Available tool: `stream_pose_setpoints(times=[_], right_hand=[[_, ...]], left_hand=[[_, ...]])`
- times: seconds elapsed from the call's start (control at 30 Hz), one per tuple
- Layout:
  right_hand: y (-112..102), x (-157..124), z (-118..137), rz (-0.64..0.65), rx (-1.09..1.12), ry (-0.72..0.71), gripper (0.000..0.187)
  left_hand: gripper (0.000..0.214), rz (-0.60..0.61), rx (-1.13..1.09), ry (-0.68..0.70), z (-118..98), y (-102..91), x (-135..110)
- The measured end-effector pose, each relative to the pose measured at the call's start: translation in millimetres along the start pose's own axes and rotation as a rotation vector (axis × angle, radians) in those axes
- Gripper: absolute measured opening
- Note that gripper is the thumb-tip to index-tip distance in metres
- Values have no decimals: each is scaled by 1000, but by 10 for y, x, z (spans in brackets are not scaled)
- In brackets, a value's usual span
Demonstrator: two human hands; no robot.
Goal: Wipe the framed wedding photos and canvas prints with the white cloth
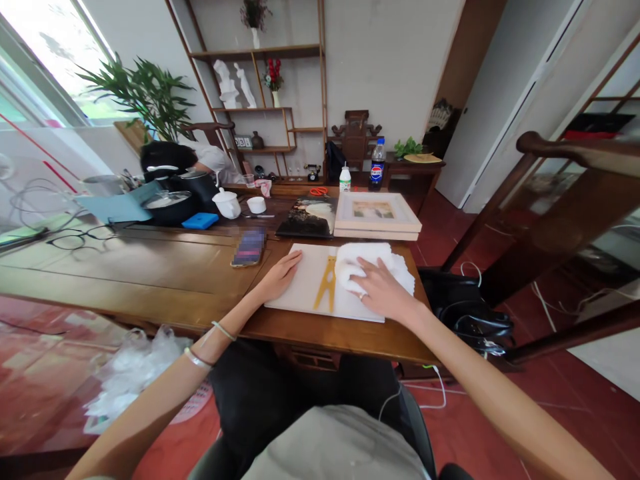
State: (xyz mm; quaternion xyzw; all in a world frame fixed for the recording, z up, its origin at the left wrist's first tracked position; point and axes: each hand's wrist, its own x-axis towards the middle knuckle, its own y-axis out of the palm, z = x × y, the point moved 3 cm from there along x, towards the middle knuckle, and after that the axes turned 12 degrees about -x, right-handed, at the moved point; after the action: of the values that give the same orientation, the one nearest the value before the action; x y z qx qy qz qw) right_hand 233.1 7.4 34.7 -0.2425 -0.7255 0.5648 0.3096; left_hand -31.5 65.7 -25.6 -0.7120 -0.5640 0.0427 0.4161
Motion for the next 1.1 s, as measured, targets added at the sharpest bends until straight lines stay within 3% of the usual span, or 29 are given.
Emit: stream_pose_setpoints(times=[0.17,0.27,0.43,0.57,0.67,0.77,0.87,0.97,1.1], right_hand=[[-331,-548,521,78,124,-94,39],[-421,-616,581,114,151,-90,39],[-218,-171,158,55,110,10,25],[54,284,-235,5,26,88,32],[144,392,-313,-8,-12,129,32],[92,221,-134,3,12,100,27],[-63,-144,228,21,74,32,23],[-225,-503,577,39,115,-10,31],[-305,-613,690,61,134,14,29]], left_hand=[[45,-3,-12,-14,1,11,-1],[45,-7,-14,-11,6,13,0],[45,-9,-20,-8,17,11,4],[44,-11,-23,-17,20,10,6],[45,-7,-21,-23,17,7,3],[44,-5,-23,-12,12,4,-2],[44,-8,-28,-1,14,6,-3],[45,-11,-23,-2,17,11,-1],[45,-3,-16,-14,9,9,0]])
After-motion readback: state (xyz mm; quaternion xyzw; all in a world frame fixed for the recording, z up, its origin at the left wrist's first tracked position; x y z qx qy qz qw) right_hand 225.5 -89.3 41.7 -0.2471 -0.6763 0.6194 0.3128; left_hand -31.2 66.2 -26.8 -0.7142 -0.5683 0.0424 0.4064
